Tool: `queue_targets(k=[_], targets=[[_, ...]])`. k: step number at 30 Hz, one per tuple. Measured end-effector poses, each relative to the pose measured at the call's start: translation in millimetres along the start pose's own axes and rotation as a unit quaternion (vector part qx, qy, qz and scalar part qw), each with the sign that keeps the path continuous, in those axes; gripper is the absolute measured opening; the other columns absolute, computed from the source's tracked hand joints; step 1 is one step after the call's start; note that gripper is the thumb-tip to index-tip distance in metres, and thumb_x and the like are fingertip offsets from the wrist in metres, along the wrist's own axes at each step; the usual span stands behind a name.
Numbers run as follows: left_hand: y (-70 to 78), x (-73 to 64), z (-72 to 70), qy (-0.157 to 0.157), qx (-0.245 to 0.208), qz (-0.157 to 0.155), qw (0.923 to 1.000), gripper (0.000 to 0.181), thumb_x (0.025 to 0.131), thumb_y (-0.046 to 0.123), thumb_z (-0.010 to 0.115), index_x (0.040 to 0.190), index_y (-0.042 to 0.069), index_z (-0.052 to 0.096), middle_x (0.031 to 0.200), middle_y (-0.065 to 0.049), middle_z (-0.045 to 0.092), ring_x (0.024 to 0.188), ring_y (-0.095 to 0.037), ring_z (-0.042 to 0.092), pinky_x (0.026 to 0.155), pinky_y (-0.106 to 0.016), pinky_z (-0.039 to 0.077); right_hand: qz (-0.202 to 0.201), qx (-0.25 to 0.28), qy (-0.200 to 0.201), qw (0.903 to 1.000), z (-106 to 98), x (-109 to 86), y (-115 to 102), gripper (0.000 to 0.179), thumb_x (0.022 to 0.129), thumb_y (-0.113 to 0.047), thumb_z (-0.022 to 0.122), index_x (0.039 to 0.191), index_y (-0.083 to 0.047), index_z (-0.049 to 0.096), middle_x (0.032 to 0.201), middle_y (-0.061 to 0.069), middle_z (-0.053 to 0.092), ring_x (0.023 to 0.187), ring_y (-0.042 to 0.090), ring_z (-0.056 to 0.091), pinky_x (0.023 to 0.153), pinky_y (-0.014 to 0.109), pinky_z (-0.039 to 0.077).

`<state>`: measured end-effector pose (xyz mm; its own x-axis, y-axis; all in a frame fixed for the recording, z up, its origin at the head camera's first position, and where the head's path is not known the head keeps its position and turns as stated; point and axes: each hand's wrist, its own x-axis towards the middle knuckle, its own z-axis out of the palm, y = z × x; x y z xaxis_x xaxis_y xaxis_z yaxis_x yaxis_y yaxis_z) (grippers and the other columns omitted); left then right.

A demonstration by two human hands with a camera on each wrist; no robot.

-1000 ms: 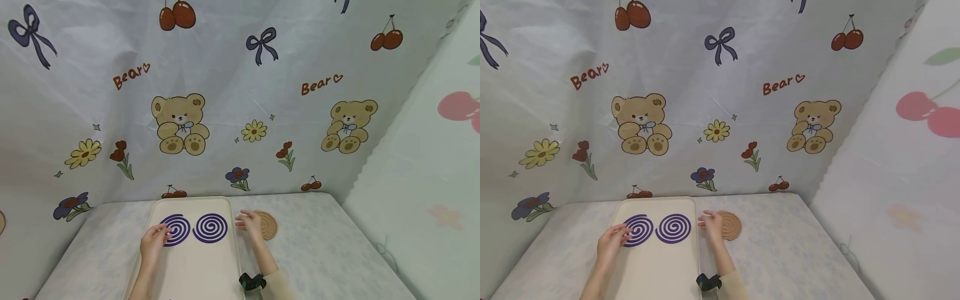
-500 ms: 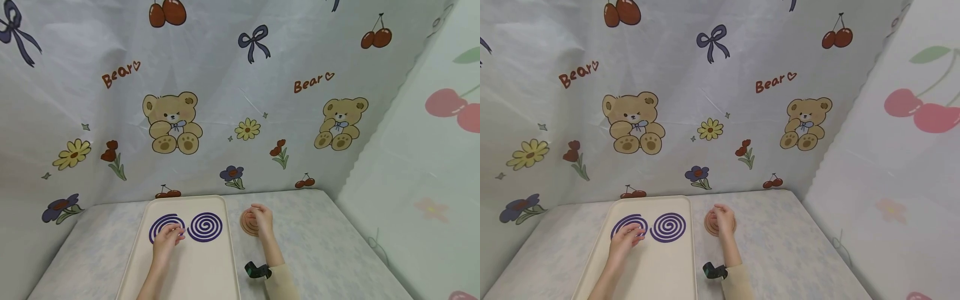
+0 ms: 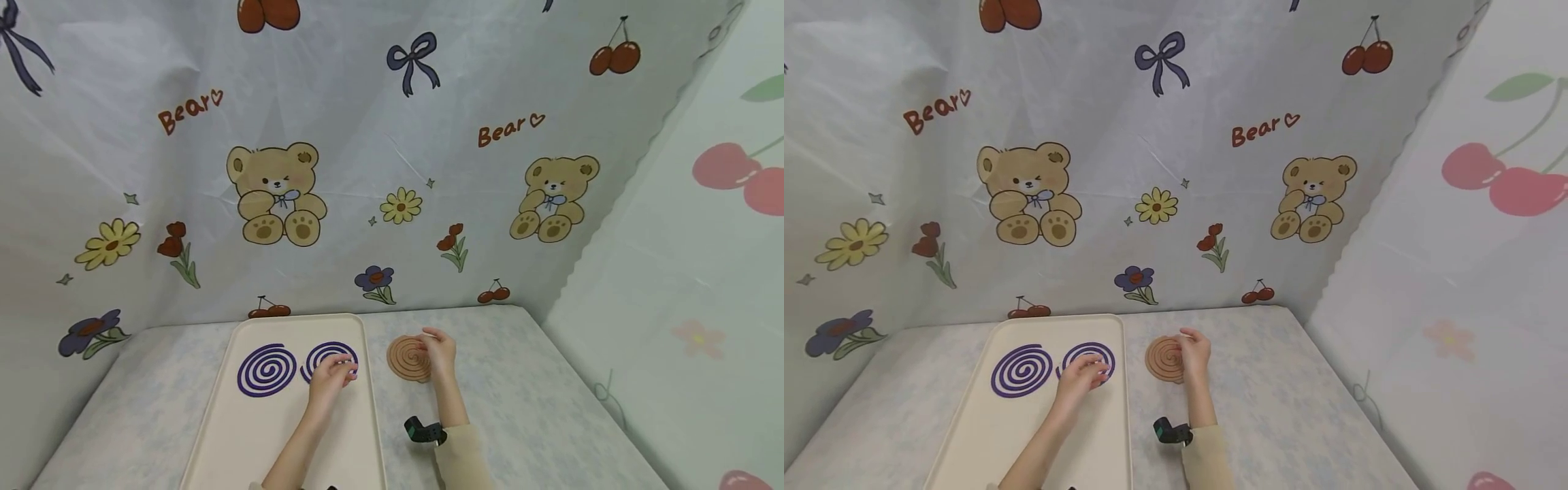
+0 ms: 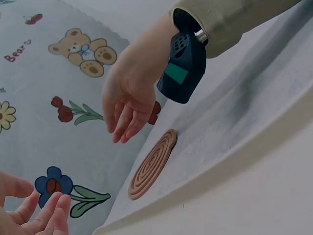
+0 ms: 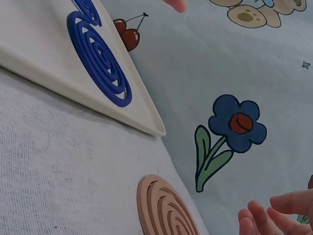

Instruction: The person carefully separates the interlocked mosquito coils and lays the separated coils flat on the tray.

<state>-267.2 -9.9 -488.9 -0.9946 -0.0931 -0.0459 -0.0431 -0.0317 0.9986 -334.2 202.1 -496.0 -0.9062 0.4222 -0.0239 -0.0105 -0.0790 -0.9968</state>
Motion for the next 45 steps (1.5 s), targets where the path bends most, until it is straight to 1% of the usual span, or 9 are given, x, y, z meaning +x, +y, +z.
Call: queue_targets(k=[5,13,21,24,29,31,36,41,45], targets=[[-1.2,9.5,28.1,-0.021,-0.012,0.017,0.9996,0.031,0.090,0.005,0.055,0.115,-0.012,0.055,0.097,-0.024,0.070,0.072,-0.008,0.066,0.069,-0.020,0.054,0.005,-0.012,0.020,0.9997,-8.8,4.2,0.9,0.027,0.087,0.003,0.059,0.113,0.010,0.062,0.094,0.028,0.069,0.062,0.014,0.065,0.064,0.030,0.059],[-18.7,17.9,62.6,-0.040,0.002,0.016,0.9990,0.038,0.091,0.012,0.055,0.123,-0.008,0.051,0.117,-0.029,0.062,0.105,-0.033,0.061,0.091,-0.042,0.051,0.012,0.019,0.042,0.9989,-18.7,13.2,6.0,0.028,0.084,0.007,0.060,0.111,0.015,0.061,0.073,0.006,0.065,0.059,0.013,0.062,0.064,0.030,0.058],[-30.8,27.7,78.5,-0.040,0.012,0.032,0.9986,0.039,0.093,0.018,0.056,0.125,-0.005,0.051,0.124,-0.028,0.058,0.118,-0.040,0.054,0.101,-0.051,0.044,0.023,0.000,0.057,0.9981,-21.8,17.0,12.6,0.032,0.086,0.006,0.058,0.116,0.016,0.057,0.117,0.031,0.057,0.076,0.017,0.063,0.081,0.037,0.056],[-33.7,32.5,82.7,-0.048,0.028,0.031,0.9980,0.041,0.093,0.017,0.056,0.128,-0.003,0.049,0.132,-0.028,0.053,0.126,-0.042,0.047,0.106,-0.052,0.040,0.025,-0.016,0.057,0.9979,-22.6,17.7,14.1,0.031,0.086,0.008,0.056,0.116,0.016,0.057,0.114,0.030,0.059,0.082,0.018,0.063,0.086,0.038,0.055],[-41.2,35.3,90.5,-0.059,0.093,0.014,0.9938,0.049,0.092,0.017,0.055,0.135,-0.003,0.043,0.142,-0.029,0.043,0.134,-0.046,0.037,0.110,-0.057,0.032,0.031,-0.050,0.061,0.9964,-23.8,16.9,16.7,0.033,0.081,0.009,0.058,0.113,0.017,0.059,0.103,0.030,0.062,0.080,0.020,0.061,0.074,0.028,0.055],[-44.8,34.4,92.7,-0.061,0.099,0.010,0.9932,0.050,0.092,0.017,0.055,0.136,-0.003,0.042,0.143,-0.029,0.041,0.135,-0.045,0.035,0.111,-0.058,0.030,0.035,-0.056,0.059,0.9961,-23.9,15.8,17.9,0.035,0.080,0.008,0.059,0.114,0.016,0.059,0.098,0.027,0.063,0.080,0.022,0.062,0.073,0.028,0.055],[-48.3,34.6,94.7,-0.075,0.063,-0.002,0.9952,0.055,0.093,0.019,0.055,0.141,-0.002,0.037,0.145,-0.026,0.039,0.137,-0.043,0.034,0.112,-0.056,0.030,0.039,-0.075,0.046,0.9953,-22.1,15.2,20.9,0.035,0.082,0.005,0.059,0.116,0.015,0.059,0.092,0.021,0.065,0.082,0.022,0.063,0.078,0.032,0.056],[-41.9,38.3,94.5,-0.080,0.007,-0.027,0.9964,0.056,0.092,0.017,0.056,0.141,-0.004,0.036,0.143,-0.028,0.040,0.131,-0.043,0.040,0.109,-0.055,0.034,0.047,-0.071,0.040,0.9956,-23.0,17.4,21.8,0.035,0.082,0.004,0.059,0.115,0.015,0.059,0.088,0.018,0.065,0.073,0.013,0.061,0.069,0.023,0.055],[-38.2,40.0,92.6,-0.089,-0.049,-0.052,0.9935,0.058,0.092,0.016,0.055,0.141,-0.005,0.033,0.143,-0.032,0.037,0.134,-0.045,0.035,0.113,-0.057,0.027,0.055,-0.066,0.045,0.9953,-25.6,18.6,22.1,0.033,0.082,0.005,0.060,0.113,0.016,0.060,0.089,0.019,0.063,0.071,0.013,0.060,0.066,0.022,0.054]])
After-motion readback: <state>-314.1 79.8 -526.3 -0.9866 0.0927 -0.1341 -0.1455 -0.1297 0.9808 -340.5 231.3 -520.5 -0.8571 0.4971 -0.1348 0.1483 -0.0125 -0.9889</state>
